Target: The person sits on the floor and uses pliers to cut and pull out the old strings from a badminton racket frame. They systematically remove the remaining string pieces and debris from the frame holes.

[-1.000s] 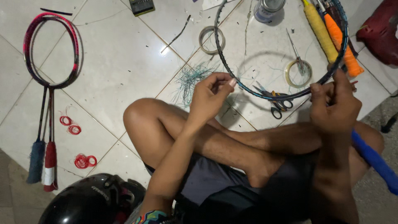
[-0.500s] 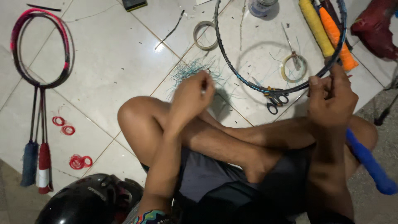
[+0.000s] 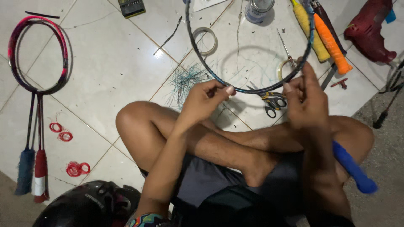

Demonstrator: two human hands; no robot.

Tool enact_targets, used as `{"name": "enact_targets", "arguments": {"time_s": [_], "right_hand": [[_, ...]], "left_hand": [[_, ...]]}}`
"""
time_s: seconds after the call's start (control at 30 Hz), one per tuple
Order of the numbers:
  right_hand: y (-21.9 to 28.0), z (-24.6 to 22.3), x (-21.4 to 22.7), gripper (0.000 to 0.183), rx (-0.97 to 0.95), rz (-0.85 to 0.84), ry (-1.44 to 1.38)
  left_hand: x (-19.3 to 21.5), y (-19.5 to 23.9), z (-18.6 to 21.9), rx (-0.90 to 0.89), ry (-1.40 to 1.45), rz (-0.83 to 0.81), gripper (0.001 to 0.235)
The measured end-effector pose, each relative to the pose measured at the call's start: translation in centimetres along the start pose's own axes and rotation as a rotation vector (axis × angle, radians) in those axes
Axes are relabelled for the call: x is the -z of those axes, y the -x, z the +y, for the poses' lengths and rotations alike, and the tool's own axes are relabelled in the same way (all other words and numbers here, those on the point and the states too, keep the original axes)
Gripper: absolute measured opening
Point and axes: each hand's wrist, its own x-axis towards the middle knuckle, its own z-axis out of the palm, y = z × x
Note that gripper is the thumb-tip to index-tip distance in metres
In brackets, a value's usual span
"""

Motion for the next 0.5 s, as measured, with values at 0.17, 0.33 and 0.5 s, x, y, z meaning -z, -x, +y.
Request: {"name": "enact_targets", "arguments": {"time_s": [0.17, 0.33, 0.5], "right_hand": [[-0.7, 0.6, 0.7, 0.068, 0.151, -0.125, -0.032], [-0.9, 2.2, 1.4, 0.077, 0.180, -0.278, -0.158], [-1.3, 2.8, 1.7, 0.049, 0.170, -0.240, -0.160]], "left_hand": [[0.2, -0.9, -2.9, -0.147, 0.087, 0.097, 0.020], [2.0, -0.3, -1.7, -0.158, 0.047, 0.045, 0.018], [4.4, -0.3, -1.4, -0.162, -0.369, -0.069, 0.019]]}}
